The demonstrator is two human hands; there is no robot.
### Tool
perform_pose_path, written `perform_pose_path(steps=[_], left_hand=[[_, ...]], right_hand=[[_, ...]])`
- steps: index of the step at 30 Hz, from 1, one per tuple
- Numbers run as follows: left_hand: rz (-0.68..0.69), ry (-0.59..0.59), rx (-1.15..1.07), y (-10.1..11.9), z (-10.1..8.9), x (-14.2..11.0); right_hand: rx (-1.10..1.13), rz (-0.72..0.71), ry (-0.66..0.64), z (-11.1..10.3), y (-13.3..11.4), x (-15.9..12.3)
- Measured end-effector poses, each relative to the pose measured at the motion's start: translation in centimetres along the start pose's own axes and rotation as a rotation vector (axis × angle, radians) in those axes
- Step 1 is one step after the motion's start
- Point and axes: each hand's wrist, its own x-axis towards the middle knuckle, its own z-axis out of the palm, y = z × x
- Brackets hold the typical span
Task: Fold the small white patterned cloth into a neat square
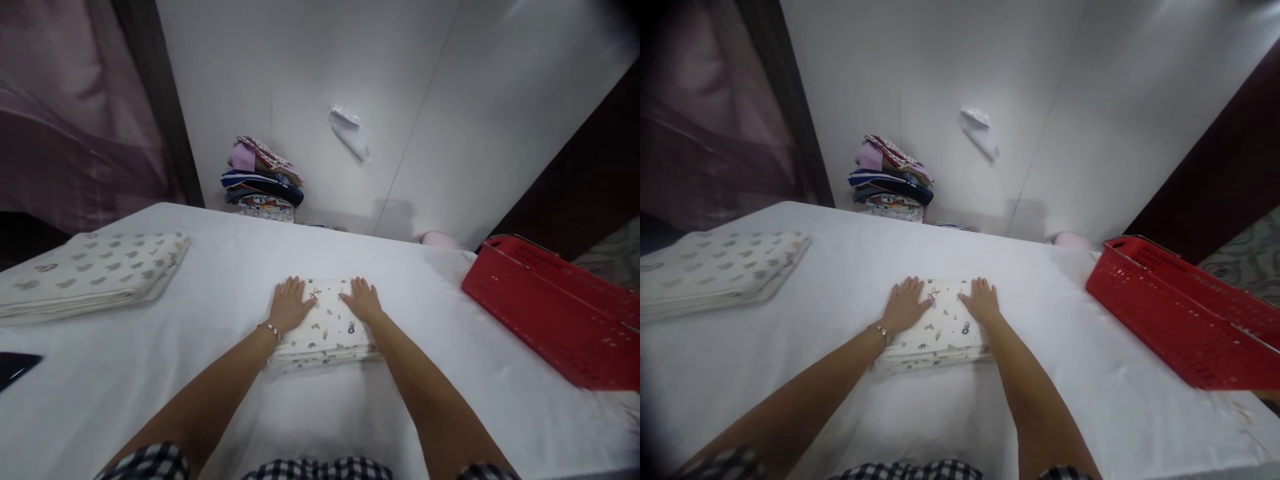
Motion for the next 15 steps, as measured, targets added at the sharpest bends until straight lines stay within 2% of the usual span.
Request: perform_pose_path(steps=[3,5,7,10,13,15], left_hand=[[0.008,0.021,-0.011,-0.7,0.9,-0.4],[0.013,0.032,-0.016,-0.9,0.9,-0.5],[0.011,0.03,-0.024,-0.8,0.8,-0.4],[0.006,0.022,-0.036,-0.7,0.8,-0.4],[-0.004,0.016,-0.062,-0.7,0.8,-0.4],[-0.015,0.016,-0.098,-0.8,0.8,-0.4]], right_hand=[[0.029,0.039,-0.038,1.1,1.0,0.2],[0.119,0.045,-0.023,1.1,2.1,0.6],[0.311,0.106,0.078,0.4,3.6,1.1],[0.628,0.283,0.306,-0.9,6.5,1.8],[0.683,0.336,0.302,-1.3,8.6,1.9],[0.668,0.327,0.269,-1.1,9.1,1.8]])
